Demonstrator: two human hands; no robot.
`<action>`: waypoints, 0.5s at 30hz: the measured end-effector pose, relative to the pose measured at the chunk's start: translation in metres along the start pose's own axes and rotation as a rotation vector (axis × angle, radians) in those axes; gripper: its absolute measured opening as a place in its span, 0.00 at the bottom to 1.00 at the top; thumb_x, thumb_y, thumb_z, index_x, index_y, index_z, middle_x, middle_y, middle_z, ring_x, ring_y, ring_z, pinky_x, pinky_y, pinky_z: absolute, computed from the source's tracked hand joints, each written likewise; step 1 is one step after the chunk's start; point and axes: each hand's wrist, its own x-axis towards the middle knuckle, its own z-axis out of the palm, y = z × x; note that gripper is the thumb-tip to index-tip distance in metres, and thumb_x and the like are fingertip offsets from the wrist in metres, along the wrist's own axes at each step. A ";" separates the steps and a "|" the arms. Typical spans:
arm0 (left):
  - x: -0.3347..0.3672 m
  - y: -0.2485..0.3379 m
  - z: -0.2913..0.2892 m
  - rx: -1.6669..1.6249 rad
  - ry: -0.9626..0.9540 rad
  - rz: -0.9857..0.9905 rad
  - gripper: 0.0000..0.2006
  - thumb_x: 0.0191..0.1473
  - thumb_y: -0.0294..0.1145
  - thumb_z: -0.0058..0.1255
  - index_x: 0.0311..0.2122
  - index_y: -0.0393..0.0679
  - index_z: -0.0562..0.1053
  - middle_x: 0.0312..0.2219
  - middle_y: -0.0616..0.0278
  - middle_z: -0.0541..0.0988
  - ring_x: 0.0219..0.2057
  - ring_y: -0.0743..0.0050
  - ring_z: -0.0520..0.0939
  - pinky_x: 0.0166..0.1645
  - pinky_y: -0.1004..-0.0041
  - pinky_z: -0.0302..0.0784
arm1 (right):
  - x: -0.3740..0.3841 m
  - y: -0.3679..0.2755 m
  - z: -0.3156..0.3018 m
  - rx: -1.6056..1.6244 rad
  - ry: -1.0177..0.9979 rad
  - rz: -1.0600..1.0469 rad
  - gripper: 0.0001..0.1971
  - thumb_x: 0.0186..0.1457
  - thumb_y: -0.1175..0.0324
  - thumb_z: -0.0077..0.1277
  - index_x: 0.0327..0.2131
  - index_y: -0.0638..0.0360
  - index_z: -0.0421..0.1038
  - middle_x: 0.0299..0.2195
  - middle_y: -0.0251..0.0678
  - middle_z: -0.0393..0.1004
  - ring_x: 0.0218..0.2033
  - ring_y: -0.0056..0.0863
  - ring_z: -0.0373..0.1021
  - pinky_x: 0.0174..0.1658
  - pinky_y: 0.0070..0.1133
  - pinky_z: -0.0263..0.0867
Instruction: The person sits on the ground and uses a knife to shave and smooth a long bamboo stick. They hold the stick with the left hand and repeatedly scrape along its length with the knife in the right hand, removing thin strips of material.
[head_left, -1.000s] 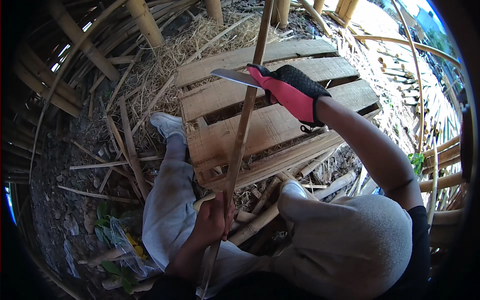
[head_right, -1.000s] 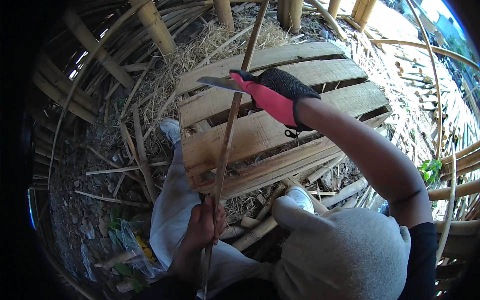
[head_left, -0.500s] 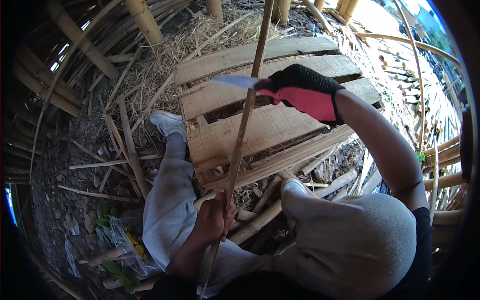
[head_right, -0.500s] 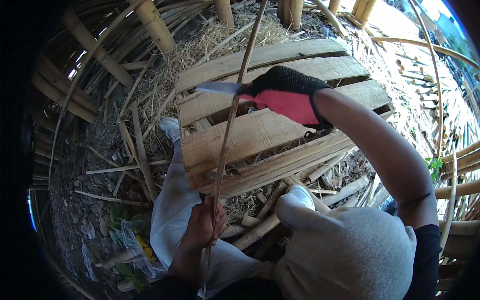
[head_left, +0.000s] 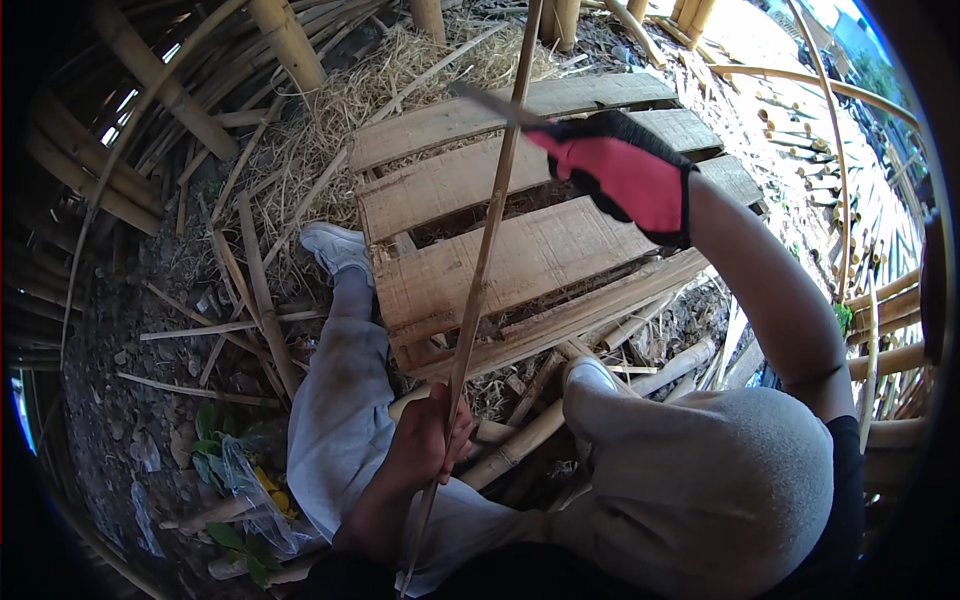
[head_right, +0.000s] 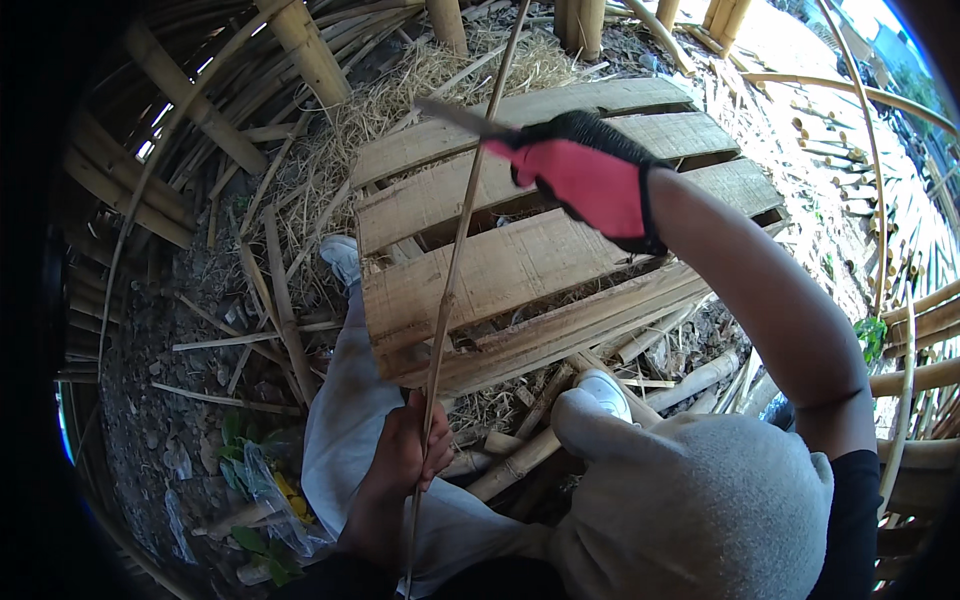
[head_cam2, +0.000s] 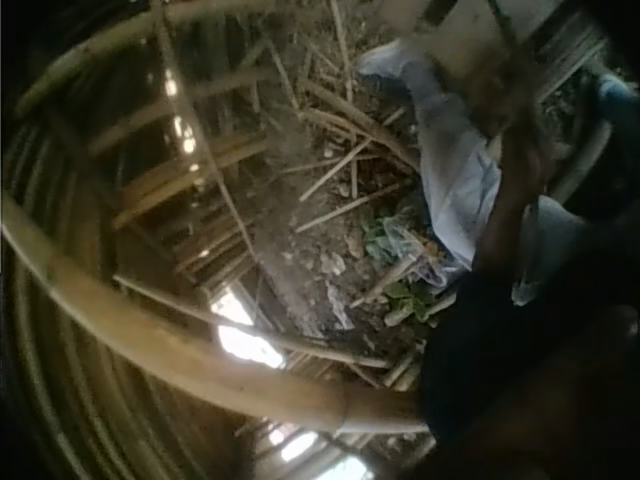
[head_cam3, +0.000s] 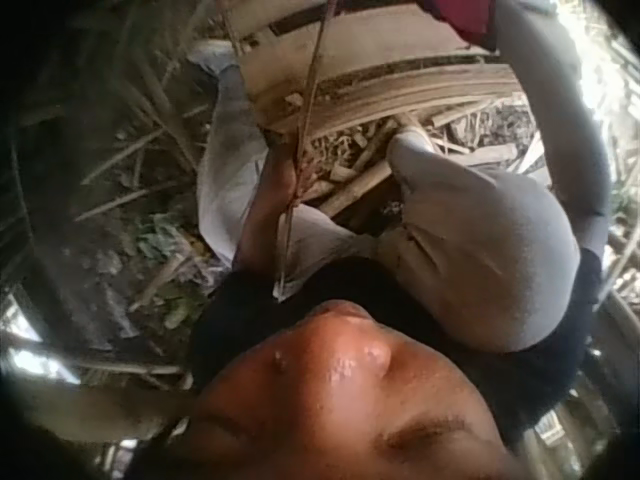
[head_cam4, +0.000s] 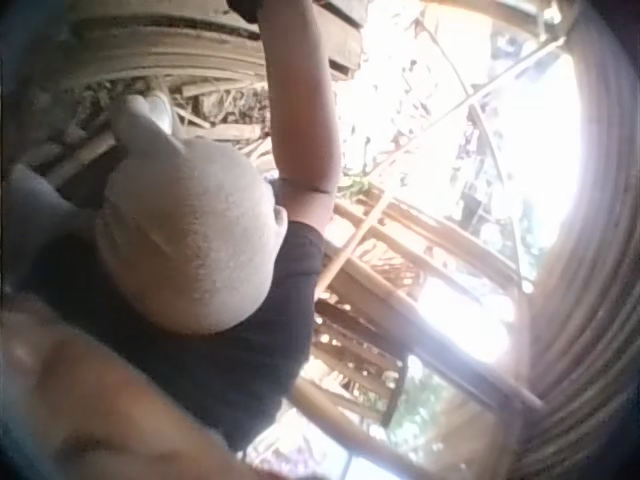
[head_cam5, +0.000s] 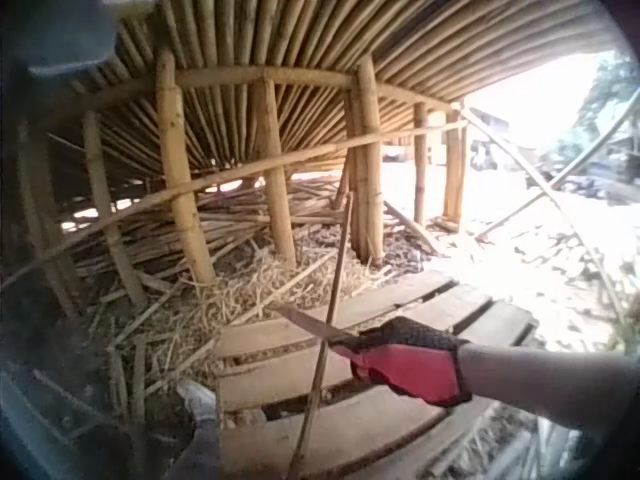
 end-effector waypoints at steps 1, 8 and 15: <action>-0.001 0.000 0.001 -0.022 -0.008 -0.004 0.31 0.67 0.62 0.22 0.24 0.45 0.60 0.07 0.69 0.58 0.05 0.83 0.59 0.10 0.79 0.55 | -0.002 0.000 -0.010 -0.003 0.008 -0.149 0.13 0.60 0.56 0.53 0.34 0.55 0.77 0.18 0.25 0.66 0.16 0.14 0.58 0.18 0.19 0.54; -0.003 -0.003 -0.005 -0.043 -0.018 -0.012 0.31 0.67 0.62 0.23 0.23 0.45 0.60 0.08 0.69 0.58 0.06 0.83 0.58 0.10 0.79 0.54 | -0.001 -0.007 -0.004 0.121 0.137 -0.161 0.11 0.58 0.60 0.50 0.31 0.57 0.76 0.18 0.25 0.66 0.18 0.16 0.59 0.23 0.21 0.56; -0.001 -0.001 -0.002 -0.030 0.008 -0.018 0.30 0.67 0.61 0.23 0.24 0.45 0.61 0.08 0.69 0.58 0.06 0.84 0.59 0.10 0.79 0.53 | -0.013 -0.004 0.010 -0.138 -0.018 -0.090 0.18 0.60 0.52 0.51 0.36 0.58 0.79 0.26 0.35 0.76 0.23 0.20 0.66 0.30 0.22 0.63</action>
